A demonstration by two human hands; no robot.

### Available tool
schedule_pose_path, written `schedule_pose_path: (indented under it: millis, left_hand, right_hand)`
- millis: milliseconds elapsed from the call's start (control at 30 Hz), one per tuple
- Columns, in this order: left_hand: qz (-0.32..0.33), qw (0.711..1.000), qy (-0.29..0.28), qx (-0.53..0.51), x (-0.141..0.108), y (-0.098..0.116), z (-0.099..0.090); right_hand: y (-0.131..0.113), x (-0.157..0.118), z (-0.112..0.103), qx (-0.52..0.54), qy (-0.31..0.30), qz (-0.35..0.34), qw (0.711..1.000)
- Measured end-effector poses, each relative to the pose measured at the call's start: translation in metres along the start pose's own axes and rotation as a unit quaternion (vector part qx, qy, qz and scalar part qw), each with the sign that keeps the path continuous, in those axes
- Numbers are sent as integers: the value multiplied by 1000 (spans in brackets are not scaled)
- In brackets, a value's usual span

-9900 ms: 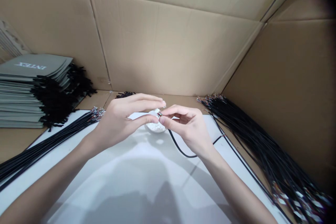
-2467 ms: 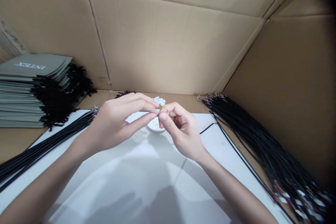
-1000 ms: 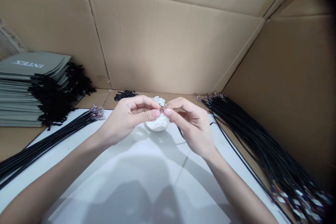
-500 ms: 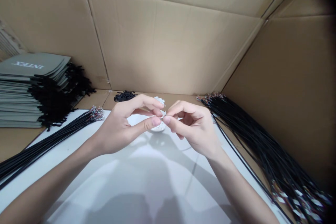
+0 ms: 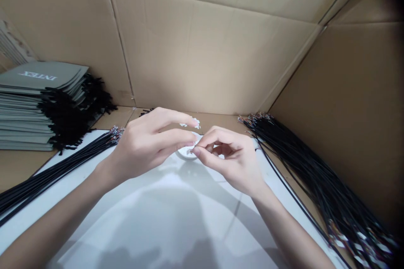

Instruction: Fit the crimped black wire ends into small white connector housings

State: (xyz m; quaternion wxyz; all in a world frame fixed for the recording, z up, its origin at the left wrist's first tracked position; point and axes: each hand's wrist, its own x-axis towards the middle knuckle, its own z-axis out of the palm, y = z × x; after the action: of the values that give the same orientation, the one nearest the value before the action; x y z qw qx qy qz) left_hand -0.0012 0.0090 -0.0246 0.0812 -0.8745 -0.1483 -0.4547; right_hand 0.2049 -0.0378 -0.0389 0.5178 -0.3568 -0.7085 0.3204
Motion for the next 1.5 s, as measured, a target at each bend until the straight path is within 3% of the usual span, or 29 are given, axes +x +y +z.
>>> schedule_pose_path:
  millis: [167, 333, 533, 633, 867, 1067, 1233, 1300, 1367, 1433, 1500]
  left_hand:
    - [50, 998, 11, 24, -1, -2, 2]
    - [-9, 1000, 25, 9, 1, 0, 5]
    - [-55, 993, 101, 15, -3, 5, 15]
    - [-36, 993, 114, 22, -3, 6, 14]
    - [34, 993, 96, 64, 1, 3, 8]
    - [-26, 996, 56, 61, 0, 6, 6]
    - [62, 992, 54, 100, -1, 9, 5]
    - [-17, 998, 33, 52, 0, 11, 5]
    - [-165, 984, -31, -62, 2, 14, 4]
    - [-291, 930, -98, -202, 4, 17, 4]
    - [-361, 871, -115, -313, 6, 20, 4]
  right_hand:
    - [-1, 1, 1, 27, -11, 23, 999]
    - [1, 4, 1, 67, -2, 35, 997]
    - [6, 2, 8, 90, 51, 15, 995]
    - [8, 0, 10, 85, 52, 6, 995]
    - [0, 3, -1, 22, 26, -24, 999]
    - [-3, 4, -6, -51, 14, -49, 997]
    - [0, 5, -5, -91, 21, -69, 993]
    - [0, 5, -5, -111, 36, -76, 990]
    - [1, 5, -6, -136, 59, -86, 985]
    - [1, 4, -6, -160, 76, -98, 979]
    - [1, 4, -6, -176, 79, -111, 975]
